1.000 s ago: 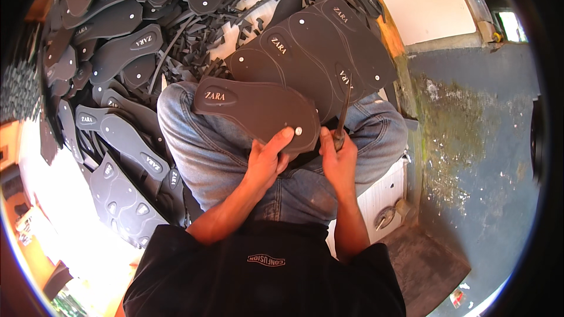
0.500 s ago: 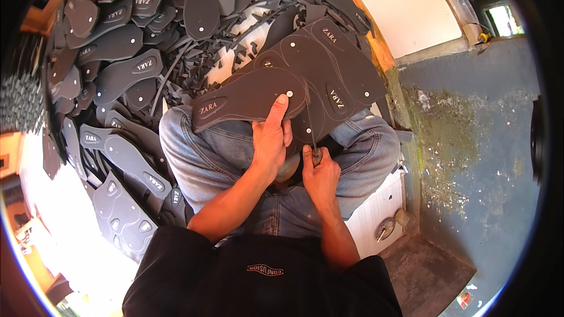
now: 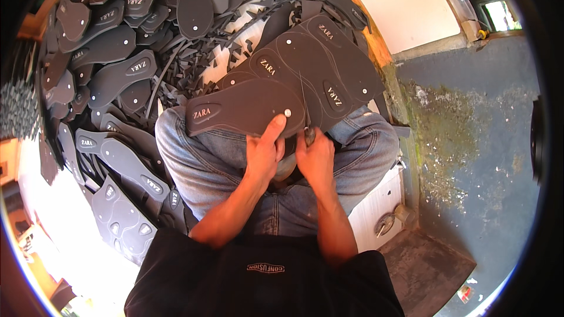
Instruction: The person cuts individual shoe insoles from a larger pre-printed sheet using a knife while sitting on the floor.
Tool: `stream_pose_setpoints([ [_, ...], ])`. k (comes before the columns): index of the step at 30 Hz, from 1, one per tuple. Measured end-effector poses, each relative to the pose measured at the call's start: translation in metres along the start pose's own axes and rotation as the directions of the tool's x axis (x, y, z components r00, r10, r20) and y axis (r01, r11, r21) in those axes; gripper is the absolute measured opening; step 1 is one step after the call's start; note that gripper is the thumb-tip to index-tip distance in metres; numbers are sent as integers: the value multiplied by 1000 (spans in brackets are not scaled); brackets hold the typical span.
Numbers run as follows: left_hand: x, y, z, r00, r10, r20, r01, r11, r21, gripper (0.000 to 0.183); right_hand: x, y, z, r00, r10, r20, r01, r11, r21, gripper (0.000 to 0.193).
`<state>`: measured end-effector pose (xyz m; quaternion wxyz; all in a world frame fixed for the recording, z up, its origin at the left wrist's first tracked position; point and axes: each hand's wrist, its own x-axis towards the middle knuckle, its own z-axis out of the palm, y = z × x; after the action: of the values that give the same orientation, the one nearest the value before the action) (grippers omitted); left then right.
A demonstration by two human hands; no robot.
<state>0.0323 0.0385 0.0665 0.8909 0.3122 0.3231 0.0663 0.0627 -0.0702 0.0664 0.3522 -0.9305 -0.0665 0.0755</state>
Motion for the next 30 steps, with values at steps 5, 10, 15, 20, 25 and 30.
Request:
stream_pose_setpoints([
  [5, -25, -10, -17, 1000, 20, 1, -20, 999, 29, 22, 32, 5, 2, 996, 49, 79, -83, 860, 503, 29],
  [10, -33, -12, -40, 993, -103, 62, 94, 987, 130, 28, 13, -2, -23, 816, 103, 569, -545, 464, 698, 28],
  [15, -12, 51, -63, 980, 13, -198, -54, 978, -201, 34, -28, 11, -43, 812, 18, 583, -380, 775, 505, 18],
  [20, 1, 69, -99, 980, 29, -197, -37, 999, -39, 33, -78, 10, -47, 623, -33, 782, -545, 699, 464, 26],
  [25, -29, 85, -78, 986, -162, 37, 155, 976, 153, 27, -80, 31, -31, 850, 38, 525, -255, 902, 348, 38],
  [30, -52, 77, -61, 962, -265, 71, 234, 927, 295, 25, -78, 11, -28, 925, 4, 379, -77, 981, 176, 43],
])
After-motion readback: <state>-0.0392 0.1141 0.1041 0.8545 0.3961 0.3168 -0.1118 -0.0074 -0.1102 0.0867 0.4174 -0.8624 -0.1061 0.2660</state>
